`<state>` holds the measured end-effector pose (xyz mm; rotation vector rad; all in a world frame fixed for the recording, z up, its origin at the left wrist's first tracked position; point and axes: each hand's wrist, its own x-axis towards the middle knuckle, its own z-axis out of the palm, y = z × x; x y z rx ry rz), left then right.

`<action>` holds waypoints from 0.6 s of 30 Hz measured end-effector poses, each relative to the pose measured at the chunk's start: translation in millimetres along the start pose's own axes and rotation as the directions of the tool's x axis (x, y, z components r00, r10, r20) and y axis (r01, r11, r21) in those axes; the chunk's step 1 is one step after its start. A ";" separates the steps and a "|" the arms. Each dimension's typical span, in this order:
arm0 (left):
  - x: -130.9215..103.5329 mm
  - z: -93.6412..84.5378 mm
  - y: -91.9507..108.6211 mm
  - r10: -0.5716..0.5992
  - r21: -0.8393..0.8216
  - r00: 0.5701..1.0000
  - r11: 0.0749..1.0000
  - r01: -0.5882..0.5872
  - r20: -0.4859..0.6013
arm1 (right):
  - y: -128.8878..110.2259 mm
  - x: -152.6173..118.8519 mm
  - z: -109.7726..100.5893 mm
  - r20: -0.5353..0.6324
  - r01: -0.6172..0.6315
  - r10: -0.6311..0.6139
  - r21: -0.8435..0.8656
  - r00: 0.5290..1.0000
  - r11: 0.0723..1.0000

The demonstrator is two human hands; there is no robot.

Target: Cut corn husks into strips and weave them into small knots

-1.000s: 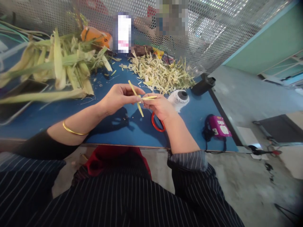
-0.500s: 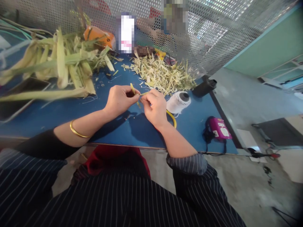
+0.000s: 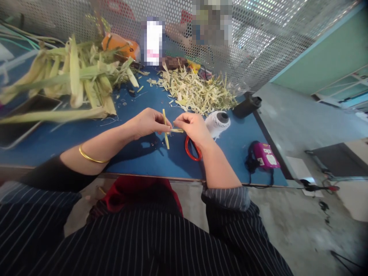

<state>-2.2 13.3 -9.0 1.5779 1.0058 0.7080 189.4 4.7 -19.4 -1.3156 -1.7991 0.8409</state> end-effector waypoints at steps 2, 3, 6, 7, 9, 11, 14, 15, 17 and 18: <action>0.1 -0.2 -0.7 -0.009 -0.082 0.998 0.997 0.014 0.058 | 0.1 0.5 -2.4 0.098 -0.100 0.083 0.178 0.992 0.979; 0.2 -0.3 -1.2 -0.007 -0.132 0.997 0.991 0.017 0.078 | -0.2 0.7 -3.4 0.141 -0.149 0.114 0.266 0.983 0.952; 0.1 -0.3 -2.2 0.002 -0.271 0.992 0.962 0.032 0.123 | 0.0 1.6 -4.6 0.264 -0.312 0.201 0.498 0.943 0.809; -0.1 -0.2 -2.2 0.000 -0.305 0.992 0.951 0.040 0.128 | 0.7 2.1 -4.3 0.301 -0.364 0.227 0.551 0.926 0.751; -0.5 -0.1 -1.7 -0.003 -0.357 0.994 0.933 0.042 0.109 | 2.9 3.2 -2.4 0.344 -0.437 0.275 0.621 0.898 0.651; -0.3 -0.1 -1.7 0.010 -0.377 0.999 0.926 0.006 0.039 | 5.2 4.0 1.1 0.331 -0.454 0.310 0.655 0.891 0.605; 1.7 0.7 -3.7 0.054 -0.332 0.992 0.939 -0.088 -0.112 | 5.7 3.0 8.9 0.223 -0.384 0.318 0.646 0.921 0.660; 2.6 1.4 -5.0 0.069 -0.310 0.984 0.944 -0.118 -0.164 | 4.8 2.0 12.0 0.175 -0.342 0.301 0.625 0.937 0.702; 4.5 3.8 -7.7 0.095 -0.266 0.962 0.950 -0.165 -0.257 | 1.6 -1.3 18.7 0.067 -0.240 0.245 0.556 0.967 0.795; 5.3 5.1 -8.9 0.105 -0.243 0.948 0.953 -0.182 -0.300 | -0.4 -3.4 21.8 0.005 -0.182 0.207 0.501 0.978 0.846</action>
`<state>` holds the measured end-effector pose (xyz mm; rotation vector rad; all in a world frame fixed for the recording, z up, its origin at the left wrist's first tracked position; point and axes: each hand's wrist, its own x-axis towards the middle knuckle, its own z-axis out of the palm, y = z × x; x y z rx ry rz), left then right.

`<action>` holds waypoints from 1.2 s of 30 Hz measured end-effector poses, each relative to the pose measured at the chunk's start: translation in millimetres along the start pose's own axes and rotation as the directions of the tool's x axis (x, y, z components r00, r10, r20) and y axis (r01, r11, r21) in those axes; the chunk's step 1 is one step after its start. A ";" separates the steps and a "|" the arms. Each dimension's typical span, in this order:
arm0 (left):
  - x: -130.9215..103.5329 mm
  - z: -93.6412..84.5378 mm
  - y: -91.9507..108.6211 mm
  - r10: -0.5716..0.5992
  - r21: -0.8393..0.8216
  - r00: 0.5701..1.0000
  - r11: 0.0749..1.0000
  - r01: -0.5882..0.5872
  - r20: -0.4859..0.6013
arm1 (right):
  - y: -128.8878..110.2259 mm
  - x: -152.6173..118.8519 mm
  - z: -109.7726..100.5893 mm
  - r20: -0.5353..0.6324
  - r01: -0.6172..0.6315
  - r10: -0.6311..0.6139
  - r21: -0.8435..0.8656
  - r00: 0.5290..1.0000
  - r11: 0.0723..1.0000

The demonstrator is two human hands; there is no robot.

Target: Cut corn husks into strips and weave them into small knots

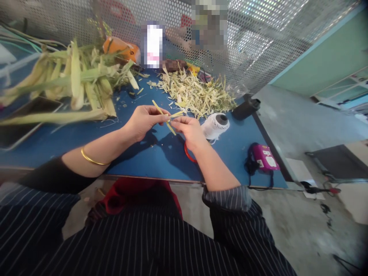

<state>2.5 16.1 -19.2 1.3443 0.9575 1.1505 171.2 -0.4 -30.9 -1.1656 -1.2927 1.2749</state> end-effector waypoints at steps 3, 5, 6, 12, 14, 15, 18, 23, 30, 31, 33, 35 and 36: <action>-0.4 2.4 -3.0 0.050 0.102 0.995 0.994 -0.041 -0.089 | -1.0 -7.0 7.2 -0.076 0.219 -0.256 -0.322 0.964 0.921; -1.3 2.3 -2.6 0.081 0.192 0.991 0.980 -0.059 -0.110 | -3.9 -10.3 7.6 -0.025 0.359 -0.445 -0.551 0.895 0.753; -1.7 1.6 -1.6 0.083 0.229 0.992 0.972 -0.058 -0.099 | -6.2 -11.4 6.3 0.028 0.411 -0.512 -0.635 0.859 0.654; -2.7 -5.1 7.8 -0.141 0.299 0.963 0.952 0.067 0.231 | -23.1 -9.9 -10.4 0.267 0.505 -0.465 -0.688 0.844 0.521; -2.4 -6.8 9.8 -0.198 0.267 0.923 0.957 0.110 0.331 | -25.8 -7.7 -15.8 0.285 0.443 -0.339 -0.574 0.897 0.689; -2.3 -7.4 10.6 -0.215 0.236 0.906 0.963 0.133 0.365 | -26.1 -6.6 -18.2 0.278 0.380 -0.271 -0.504 0.921 0.775; -3.1 -7.9 13.5 -0.223 0.123 0.881 0.974 0.188 0.418 | -23.5 -3.4 -22.9 0.262 0.160 -0.089 -0.264 0.961 0.951; -5.1 -6.0 16.9 -0.178 0.029 0.906 0.983 0.181 0.383 | -13.3 2.1 -22.8 0.305 -0.082 0.068 0.034 0.950 0.996; -1.3 -5.8 5.9 -0.089 0.051 0.985 0.995 0.082 0.146 | -2.3 3.8 -10.7 0.063 0.003 -0.004 0.022 0.998 1.000; -0.9 -5.5 4.4 -0.084 0.058 0.989 0.995 0.078 0.120 | -1.5 3.2 -8.4 0.041 0.035 -0.035 -0.011 0.999 0.999; -0.5 -4.4 2.8 -0.072 0.058 0.995 0.996 0.068 0.074 | 0.4 2.3 -4.5 -0.006 0.109 -0.110 -0.092 0.994 0.990; -0.6 -3.1 3.2 -0.064 0.047 0.997 0.997 0.063 0.036 | 2.6 2.0 -2.1 -0.053 0.162 -0.174 -0.180 0.983 0.970; -0.9 -2.5 3.7 -0.067 0.042 0.998 0.997 0.066 0.022 | 3.6 2.1 -1.4 -0.070 0.176 -0.195 -0.218 0.978 0.960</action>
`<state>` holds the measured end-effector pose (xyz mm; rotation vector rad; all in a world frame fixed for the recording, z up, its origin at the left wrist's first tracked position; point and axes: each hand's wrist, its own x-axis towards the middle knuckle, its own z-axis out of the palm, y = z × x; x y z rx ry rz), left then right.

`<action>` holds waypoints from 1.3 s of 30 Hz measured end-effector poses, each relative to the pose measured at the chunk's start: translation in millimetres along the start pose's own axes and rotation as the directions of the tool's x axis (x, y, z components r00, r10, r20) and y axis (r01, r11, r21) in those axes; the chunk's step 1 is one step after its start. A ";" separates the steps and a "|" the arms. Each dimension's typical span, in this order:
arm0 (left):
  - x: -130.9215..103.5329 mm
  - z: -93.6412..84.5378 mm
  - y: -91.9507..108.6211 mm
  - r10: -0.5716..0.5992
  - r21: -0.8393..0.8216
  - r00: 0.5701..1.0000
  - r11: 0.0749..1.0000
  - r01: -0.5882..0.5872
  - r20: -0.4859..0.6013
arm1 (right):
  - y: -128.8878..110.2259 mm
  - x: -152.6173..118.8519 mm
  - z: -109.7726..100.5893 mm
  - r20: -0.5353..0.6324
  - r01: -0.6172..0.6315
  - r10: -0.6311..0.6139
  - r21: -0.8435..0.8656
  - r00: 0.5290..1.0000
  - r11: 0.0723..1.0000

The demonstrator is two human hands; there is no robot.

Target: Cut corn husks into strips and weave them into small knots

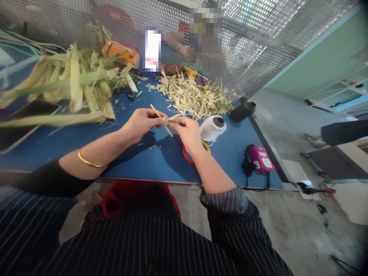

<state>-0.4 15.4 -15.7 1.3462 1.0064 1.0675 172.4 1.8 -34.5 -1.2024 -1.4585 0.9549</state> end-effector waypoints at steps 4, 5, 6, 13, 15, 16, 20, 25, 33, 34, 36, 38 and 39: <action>-1.2 1.1 1.1 -0.043 0.006 0.999 0.999 0.044 -0.006 | 0.4 -0.4 1.0 -0.007 -0.014 0.014 -0.016 1.000 1.000; -1.2 1.1 0.6 -0.050 0.008 0.999 0.999 0.050 0.001 | -0.5 -0.6 1.0 0.015 -0.039 0.039 0.013 0.999 0.999; -1.1 1.0 -0.3 -0.048 0.011 0.999 0.999 0.048 0.006 | -1.5 -0.9 0.8 0.041 -0.067 0.065 0.042 0.997 0.997; 0.1 0.0 -3.6 0.052 0.150 0.998 0.987 -0.055 0.028 | -4.1 0.0 -1.4 0.133 -0.160 0.140 0.157 0.981 0.975; -0.7 -0.3 -2.5 0.075 0.230 0.997 0.970 -0.077 0.017 | -3.2 0.9 -2.0 0.148 -0.232 0.202 0.226 0.968 0.946; -1.2 -0.6 -2.0 0.088 0.266 0.996 0.960 -0.088 0.015 | -2.8 1.1 -2.1 0.149 -0.263 0.232 0.248 0.961 0.932; -2.2 -2.2 -0.9 0.108 0.355 0.994 0.928 -0.109 0.024 | -1.7 -0.7 0.0 0.111 -0.269 0.249 0.234 0.962 0.934; 0.3 -4.0 -1.2 0.084 0.411 0.996 0.909 -0.070 -0.017 | 3.1 0.7 1.3 -0.040 -0.186 0.192 0.121 0.980 0.975; 9.9 -7.2 -2.5 -0.129 0.089 0.981 0.986 0.143 -0.142 | -22.9 -7.3 -34.2 -0.092 0.099 -0.175 -0.537 0.980 0.838; 10.8 -7.8 -1.9 -0.150 0.057 0.977 0.985 0.160 -0.155 | -27.7 -17.8 -37.6 0.007 0.104 -0.131 -0.652 0.991 0.751; 11.8 -8.7 -0.4 -0.184 -0.002 0.967 0.982 0.187 -0.178 | -33.0 -42.5 -40.7 0.062 0.045 0.018 -0.866 0.998 0.499; 11.8 -8.9 1.4 -0.215 -0.058 0.958 0.976 0.208 -0.189 | -32.1 -65.3 -39.7 0.046 0.023 0.075 -0.958 0.996 0.285; 11.4 -8.6 2.4 -0.229 -0.086 0.955 0.972 0.217 -0.187 | -30.0 -73.6 -38.3 0.055 0.039 0.062 -0.972 0.997 0.233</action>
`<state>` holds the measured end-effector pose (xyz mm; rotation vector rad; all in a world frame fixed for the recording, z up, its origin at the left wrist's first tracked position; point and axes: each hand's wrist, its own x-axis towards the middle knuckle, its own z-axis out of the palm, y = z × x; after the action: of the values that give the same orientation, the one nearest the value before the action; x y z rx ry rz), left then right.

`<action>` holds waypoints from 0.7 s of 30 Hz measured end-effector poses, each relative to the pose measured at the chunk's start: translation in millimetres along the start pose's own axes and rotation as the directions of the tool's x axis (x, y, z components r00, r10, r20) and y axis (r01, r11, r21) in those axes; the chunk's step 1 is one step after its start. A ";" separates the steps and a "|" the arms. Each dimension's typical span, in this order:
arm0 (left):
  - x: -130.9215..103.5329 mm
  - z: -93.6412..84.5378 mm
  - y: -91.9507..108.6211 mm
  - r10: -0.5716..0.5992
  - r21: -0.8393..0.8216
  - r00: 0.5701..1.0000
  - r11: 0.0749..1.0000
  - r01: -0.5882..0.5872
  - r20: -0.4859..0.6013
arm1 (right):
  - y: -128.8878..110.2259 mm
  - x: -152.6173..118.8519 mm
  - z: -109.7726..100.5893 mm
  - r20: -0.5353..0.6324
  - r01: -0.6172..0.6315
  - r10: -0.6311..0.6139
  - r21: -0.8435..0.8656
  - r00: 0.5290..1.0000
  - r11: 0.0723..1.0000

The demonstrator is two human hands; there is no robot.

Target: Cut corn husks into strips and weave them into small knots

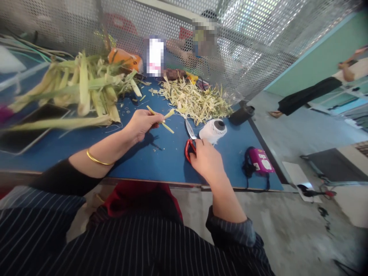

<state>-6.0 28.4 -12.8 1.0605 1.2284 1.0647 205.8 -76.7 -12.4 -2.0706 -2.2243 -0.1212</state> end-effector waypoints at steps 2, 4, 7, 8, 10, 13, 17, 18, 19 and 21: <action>-2.1 1.0 1.7 -0.032 -0.057 0.999 0.998 0.033 0.019 | -1.8 -7.6 6.6 -0.030 -0.019 0.017 -0.063 0.999 0.998; -4.8 2.1 3.6 -0.062 -0.109 0.997 0.992 0.067 0.052 | -1.9 -5.0 11.7 -0.035 -0.076 0.073 -0.100 0.997 0.992; -8.5 3.2 6.8 -0.078 -0.163 0.993 0.982 0.093 0.091 | 1.9 6.9 14.4 0.018 -0.114 0.117 -0.117 0.993 0.987; -9.4 3.3 7.8 -0.079 -0.173 0.992 0.980 0.094 0.095 | 4.0 10.4 14.3 0.029 -0.114 0.118 -0.107 0.993 0.988; -10.6 3.1 9.5 -0.069 -0.186 0.993 0.979 0.087 0.100 | 8.7 14.0 13.6 0.026 -0.139 0.141 -0.060 0.990 0.988; -10.4 2.7 9.7 -0.057 -0.196 0.993 0.978 0.076 0.100 | 15.5 11.9 14.4 0.017 -0.201 0.200 0.086 0.980 0.976; -6.9 2.8 6.0 -0.027 -0.209 0.996 0.977 0.046 0.090 | 21.6 5.7 21.0 0.013 -0.231 0.250 0.428 0.968 0.874; -5.8 2.8 4.9 -0.017 -0.208 0.996 0.977 0.035 0.088 | 22.3 4.8 22.3 0.020 -0.220 0.250 0.544 0.968 0.810; -4.7 2.9 3.8 -0.007 -0.208 0.996 0.978 0.026 0.088 | 22.6 4.3 23.0 0.034 -0.201 0.239 0.658 0.971 0.725; -2.8 2.8 2.1 0.008 -0.215 0.996 0.976 0.011 0.088 | 22.0 3.4 21.6 0.086 -0.171 0.185 0.837 0.979 0.520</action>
<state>-3.4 26.0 -10.0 0.9290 1.0171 1.1109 227.1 -69.1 -33.6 -1.6431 -1.4971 0.8064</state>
